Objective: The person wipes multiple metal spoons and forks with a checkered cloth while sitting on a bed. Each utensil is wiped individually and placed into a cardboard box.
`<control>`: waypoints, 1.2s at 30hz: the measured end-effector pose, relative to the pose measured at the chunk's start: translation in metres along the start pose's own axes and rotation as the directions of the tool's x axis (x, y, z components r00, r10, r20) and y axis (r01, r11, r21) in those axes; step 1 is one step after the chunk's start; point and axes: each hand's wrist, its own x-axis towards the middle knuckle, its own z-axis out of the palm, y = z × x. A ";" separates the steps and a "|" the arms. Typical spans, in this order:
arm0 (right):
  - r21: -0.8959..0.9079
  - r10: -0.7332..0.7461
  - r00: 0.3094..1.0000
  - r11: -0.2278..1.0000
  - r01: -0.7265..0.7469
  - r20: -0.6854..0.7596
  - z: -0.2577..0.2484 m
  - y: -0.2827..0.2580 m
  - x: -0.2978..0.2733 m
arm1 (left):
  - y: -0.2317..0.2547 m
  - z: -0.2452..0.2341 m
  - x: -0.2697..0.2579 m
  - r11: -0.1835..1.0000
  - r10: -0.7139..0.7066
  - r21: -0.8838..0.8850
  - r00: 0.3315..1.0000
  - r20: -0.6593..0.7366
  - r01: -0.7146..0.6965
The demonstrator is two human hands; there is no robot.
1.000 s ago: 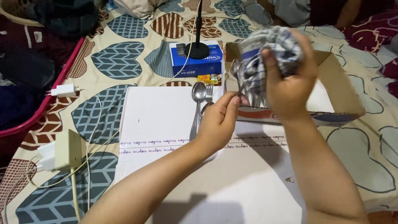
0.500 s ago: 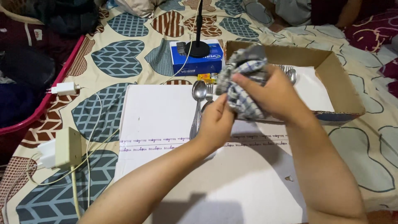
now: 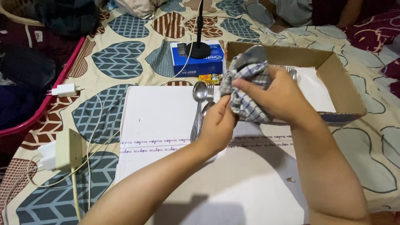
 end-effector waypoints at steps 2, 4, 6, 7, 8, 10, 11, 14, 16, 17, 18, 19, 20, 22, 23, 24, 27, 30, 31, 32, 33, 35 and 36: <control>0.024 -0.063 0.988 0.997 0.067 -0.143 -0.003 0.003 -0.001 | 0.012 0.003 0.000 0.999 0.032 0.033 0.998 0.044 -0.034; -0.004 -0.113 0.969 0.993 0.115 -0.219 -0.012 0.015 0.002 | 0.021 0.006 -0.001 0.999 0.027 0.026 0.998 0.052 -0.028; -0.035 -0.163 0.942 0.987 0.160 -0.294 -0.011 0.021 0.005 | 0.025 0.006 -0.001 1.000 0.021 0.019 0.998 0.060 -0.022; -0.056 -0.173 0.927 0.985 0.163 -0.334 -0.006 0.021 0.006 | 0.024 0.005 -0.001 0.999 0.019 0.038 0.998 0.053 -0.021; -0.078 -0.184 0.911 0.983 0.167 -0.370 -0.001 0.021 0.007 | 0.022 0.004 0.000 0.998 0.017 0.057 0.999 0.042 -0.020; -0.059 -0.163 0.944 0.987 0.152 -0.287 0.004 0.011 0.001 | 0.011 0.002 0.000 0.999 0.011 0.048 0.999 0.036 -0.013; -0.041 -0.141 0.969 0.990 0.135 -0.203 0.006 0.005 -0.002 | 0.005 0.001 0.001 0.999 0.005 0.040 1.000 0.031 -0.006; -0.117 0.000 0.999 0.993 -0.005 -0.041 -0.001 0.008 -0.001 | 0.006 -0.001 0.002 1.000 0.001 0.019 1.000 0.011 -0.001; -0.123 0.016 0.998 0.992 -0.023 -0.060 0.002 0.001 -0.002 | 0.016 0.002 0.000 1.000 0.001 0.023 1.000 0.027 -0.002; -0.129 0.030 0.996 0.991 -0.040 -0.080 0.004 -0.002 -0.002 | 0.021 0.003 -0.001 1.000 0.002 0.027 0.999 0.044 -0.003; -0.129 0.029 0.996 0.991 -0.039 -0.081 -0.002 0.003 -0.001 | 0.021 0.005 -0.002 1.000 0.004 0.027 0.999 0.045 -0.005; -0.055 -0.093 0.970 0.995 0.083 -0.225 -0.007 0.008 0.001 | 0.020 0.007 -0.002 1.000 -0.021 0.016 0.998 0.055 0.020; 0.000 -0.197 0.908 0.977 0.213 -0.370 -0.012 0.013 0.002 | 0.020 0.009 -0.004 0.999 -0.047 0.006 0.997 0.063 0.046; -0.057 -0.301 0.853 0.950 0.307 -0.426 -0.017 0.031 0.009 | 0.016 0.008 -0.005 0.996 -0.086 0.015 0.992 0.092 0.085; -0.121 -0.400 0.784 0.912 0.393 -0.474 -0.019 0.041 0.012 | 0.014 0.007 -0.006 0.992 -0.126 0.026 0.985 0.120 0.124; -0.121 -0.400 0.785 0.912 0.392 -0.473 -0.019 0.029 0.007 | 0.016 0.007 -0.007 0.992 -0.127 0.025 0.985 0.120 0.125; -0.047 -0.177 0.922 0.984 0.171 -0.346 -0.017 0.000 -0.003 | 0.021 0.004 -0.007 0.992 -0.096 0.094 0.990 0.100 0.087; -0.078 -0.015 0.980 0.997 -0.001 -0.198 -0.011 -0.007 -0.003 | 0.019 0.003 -0.006 0.996 -0.049 0.079 0.994 0.103 0.041; -0.059 0.029 0.993 0.998 -0.036 -0.113 -0.008 -0.006 -0.002 | 0.014 0.002 -0.006 0.996 -0.056 0.074 0.995 0.078 0.050; -0.042 0.071 0.997 0.997 -0.072 -0.028 -0.005 -0.005 -0.001 | 0.009 0.001 -0.005 0.996 -0.062 0.070 0.997 0.053 0.059; -0.041 0.070 0.997 0.997 -0.071 -0.028 -0.003 -0.006 0.000 | 0.007 0.001 -0.004 0.996 -0.062 0.071 0.997 0.053 0.058; -0.132 0.145 0.989 0.980 -0.147 -0.026 -0.001 -0.007 0.000 | 0.004 0.001 -0.003 0.995 -0.057 0.088 0.998 0.029 0.055; -0.132 0.144 0.989 0.980 -0.147 -0.027 -0.002 -0.007 -0.001 | 0.007 0.001 -0.004 0.995 -0.056 0.088 0.998 0.030 0.053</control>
